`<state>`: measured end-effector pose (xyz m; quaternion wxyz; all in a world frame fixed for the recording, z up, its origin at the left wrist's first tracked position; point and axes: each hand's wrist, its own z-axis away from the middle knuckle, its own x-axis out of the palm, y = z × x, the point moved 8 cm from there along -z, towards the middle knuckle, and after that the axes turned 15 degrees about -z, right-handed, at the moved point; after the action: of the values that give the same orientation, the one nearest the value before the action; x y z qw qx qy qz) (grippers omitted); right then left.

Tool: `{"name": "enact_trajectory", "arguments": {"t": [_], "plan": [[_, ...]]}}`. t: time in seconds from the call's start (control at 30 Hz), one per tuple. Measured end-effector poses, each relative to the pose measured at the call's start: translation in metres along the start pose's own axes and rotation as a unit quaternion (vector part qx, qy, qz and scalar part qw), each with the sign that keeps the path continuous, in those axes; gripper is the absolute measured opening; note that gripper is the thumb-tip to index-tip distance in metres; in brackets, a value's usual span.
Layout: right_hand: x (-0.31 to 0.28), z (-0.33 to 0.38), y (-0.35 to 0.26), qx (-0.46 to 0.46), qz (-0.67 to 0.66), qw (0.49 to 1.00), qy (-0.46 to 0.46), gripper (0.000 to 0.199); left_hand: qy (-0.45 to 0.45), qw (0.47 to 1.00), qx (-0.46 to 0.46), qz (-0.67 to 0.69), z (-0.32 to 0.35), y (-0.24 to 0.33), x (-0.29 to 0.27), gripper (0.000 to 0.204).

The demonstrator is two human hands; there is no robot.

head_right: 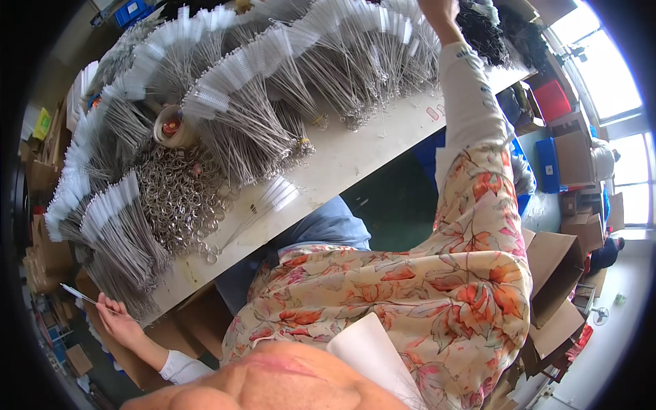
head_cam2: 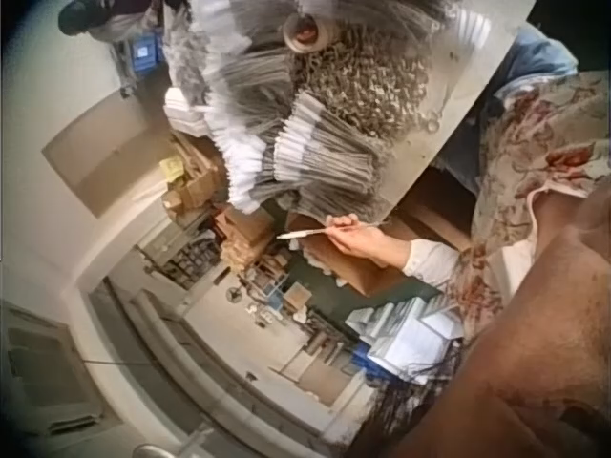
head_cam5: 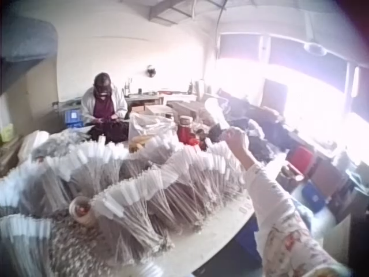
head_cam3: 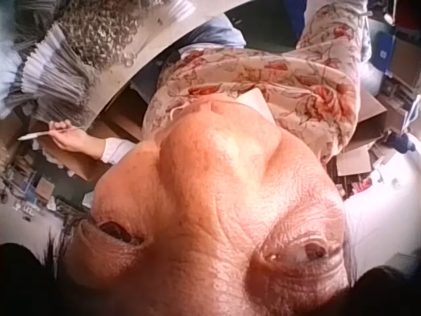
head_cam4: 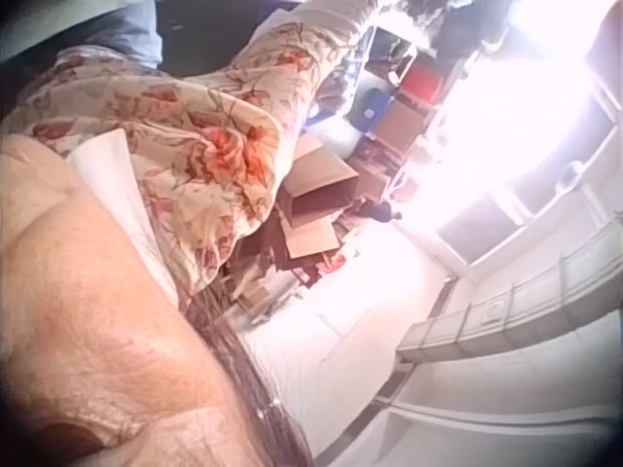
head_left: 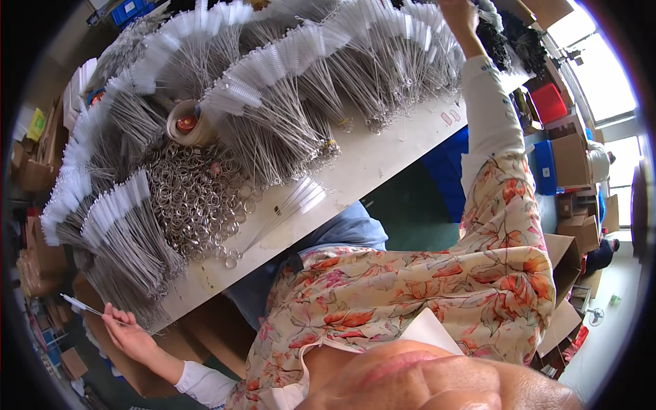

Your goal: Assembling small bottle cleaning brushes by attaching metal rings to the handles.

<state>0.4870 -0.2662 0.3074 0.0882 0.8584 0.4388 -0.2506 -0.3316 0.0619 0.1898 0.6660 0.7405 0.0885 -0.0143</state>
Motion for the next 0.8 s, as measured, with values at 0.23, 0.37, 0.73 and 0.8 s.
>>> {"name": "enact_trajectory", "arguments": {"t": [0.23, 0.37, 0.73, 0.8], "plan": [[-0.114, 0.007, -0.220, -0.150, -0.254, 0.954, 0.059, 0.019, -0.276, 0.957, 0.093, 0.002, 0.095, 0.051, 0.157, 0.024], [-0.054, 0.021, -0.255, -0.138, -0.442, 0.886, 0.011, 0.022, -0.392, 0.894, 0.218, 0.012, 0.156, 0.085, 0.234, 0.022], [-0.095, 0.042, -0.082, 0.154, -0.845, 0.496, 0.123, 0.014, -0.432, 0.892, 0.133, -0.012, 0.166, 0.054, 0.245, 0.022], [-0.089, 0.074, -0.050, 0.162, -0.930, 0.315, 0.097, 0.016, -0.503, 0.857, 0.100, 0.049, 0.190, 0.052, 0.276, 0.024]]}}
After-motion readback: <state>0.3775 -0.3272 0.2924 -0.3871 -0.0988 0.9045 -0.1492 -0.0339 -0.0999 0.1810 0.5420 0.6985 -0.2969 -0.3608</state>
